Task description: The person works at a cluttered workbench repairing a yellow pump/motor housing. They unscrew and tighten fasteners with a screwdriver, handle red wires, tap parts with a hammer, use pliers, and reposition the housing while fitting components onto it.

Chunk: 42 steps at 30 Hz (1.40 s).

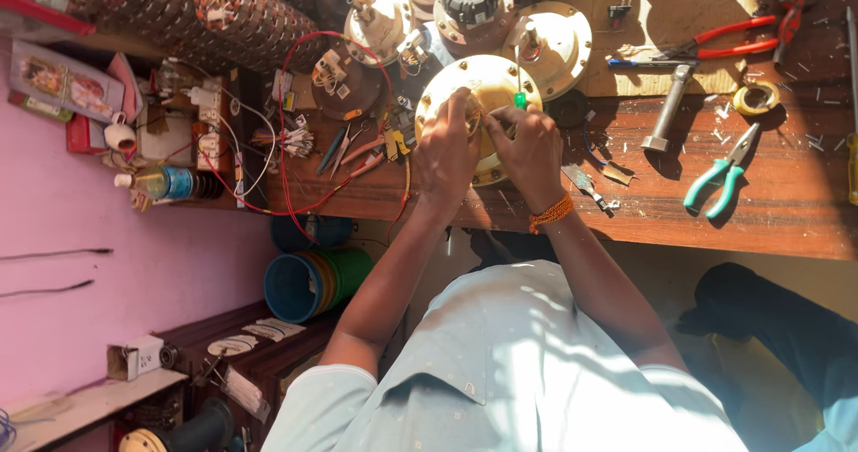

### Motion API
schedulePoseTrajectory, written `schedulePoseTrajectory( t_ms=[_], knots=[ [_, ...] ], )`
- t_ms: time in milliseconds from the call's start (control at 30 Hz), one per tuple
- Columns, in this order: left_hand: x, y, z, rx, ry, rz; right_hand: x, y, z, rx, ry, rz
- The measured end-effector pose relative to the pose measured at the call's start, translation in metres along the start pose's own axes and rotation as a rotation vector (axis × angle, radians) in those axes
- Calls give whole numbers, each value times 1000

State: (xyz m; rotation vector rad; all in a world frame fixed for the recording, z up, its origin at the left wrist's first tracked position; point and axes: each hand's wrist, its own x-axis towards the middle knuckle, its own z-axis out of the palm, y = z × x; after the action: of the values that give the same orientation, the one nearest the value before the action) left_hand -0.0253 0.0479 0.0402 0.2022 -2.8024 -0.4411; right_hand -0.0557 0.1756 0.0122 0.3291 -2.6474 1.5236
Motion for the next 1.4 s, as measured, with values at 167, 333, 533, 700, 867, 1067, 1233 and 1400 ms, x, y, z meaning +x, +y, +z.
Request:
schedulePoseTrajectory(
  t_ms=[167,333,533,700,867,1067,1233,1400],
  knots=[
    [-2,-7,5,-48,1,29,10,0,4,2,-28,-8],
    [-3,-14,5,-154,-8,113,17,4,6,14,-84,-3],
    [1,-16,-1,-240,-158,71,16,15,10,69,-78,33],
    [-2,-10,0,-230,-167,-13,18,26,12,174,4,-146],
    [-5,1,10,-162,76,41,25,30,7,147,-115,-64],
    [-5,0,11,-267,-81,-124,18,25,0,193,-130,-51],
    [-4,-7,5,-290,-20,59,18,24,4,103,-209,102],
    [1,-17,-9,-330,-99,121,27,28,8,24,-243,69]
  ],
)
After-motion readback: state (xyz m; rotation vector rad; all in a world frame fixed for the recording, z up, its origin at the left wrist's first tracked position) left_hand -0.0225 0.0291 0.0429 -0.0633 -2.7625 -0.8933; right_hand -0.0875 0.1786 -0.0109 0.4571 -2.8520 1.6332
